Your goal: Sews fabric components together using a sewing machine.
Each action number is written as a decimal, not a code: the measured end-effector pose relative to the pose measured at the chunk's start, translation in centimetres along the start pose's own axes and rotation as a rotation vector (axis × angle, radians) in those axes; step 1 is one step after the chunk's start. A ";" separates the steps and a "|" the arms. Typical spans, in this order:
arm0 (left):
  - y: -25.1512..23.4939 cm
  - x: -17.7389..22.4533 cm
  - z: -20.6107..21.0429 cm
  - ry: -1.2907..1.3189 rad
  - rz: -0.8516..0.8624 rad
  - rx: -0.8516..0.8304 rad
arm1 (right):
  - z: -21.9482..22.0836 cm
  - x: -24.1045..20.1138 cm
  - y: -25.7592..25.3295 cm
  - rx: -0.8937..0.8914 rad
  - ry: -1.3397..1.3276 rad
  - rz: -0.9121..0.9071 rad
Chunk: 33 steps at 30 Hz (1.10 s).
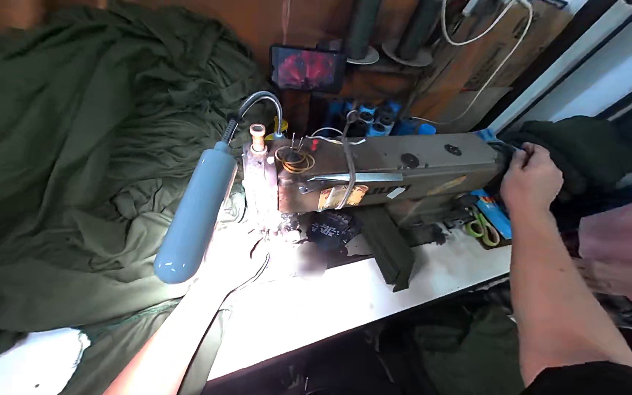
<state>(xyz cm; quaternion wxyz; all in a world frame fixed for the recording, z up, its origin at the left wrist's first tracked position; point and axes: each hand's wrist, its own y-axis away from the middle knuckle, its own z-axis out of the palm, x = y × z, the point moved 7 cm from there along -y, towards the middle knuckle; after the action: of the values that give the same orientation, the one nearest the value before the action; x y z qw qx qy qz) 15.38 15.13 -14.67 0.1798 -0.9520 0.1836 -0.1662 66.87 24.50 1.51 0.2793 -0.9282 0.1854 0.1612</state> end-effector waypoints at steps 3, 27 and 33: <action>-0.1 -0.2 -0.1 0.026 -0.076 -0.075 | 0.3 -0.4 -1.1 -0.063 0.067 0.083; -2.2 -1.6 -4.4 -0.163 -0.066 -0.409 | -2.4 -0.3 6.5 0.197 -0.455 -0.030; -3.9 0.7 -6.1 -0.071 -0.359 -0.588 | 5.4 -15.7 26.0 -0.954 -1.095 -0.209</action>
<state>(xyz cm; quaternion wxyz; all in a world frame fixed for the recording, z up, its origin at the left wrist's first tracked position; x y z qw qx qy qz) 14.76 16.54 -7.54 -0.1283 -0.9854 0.0467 -0.1019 40.72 11.45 -8.36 -0.0888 -0.7482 -0.1607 0.6376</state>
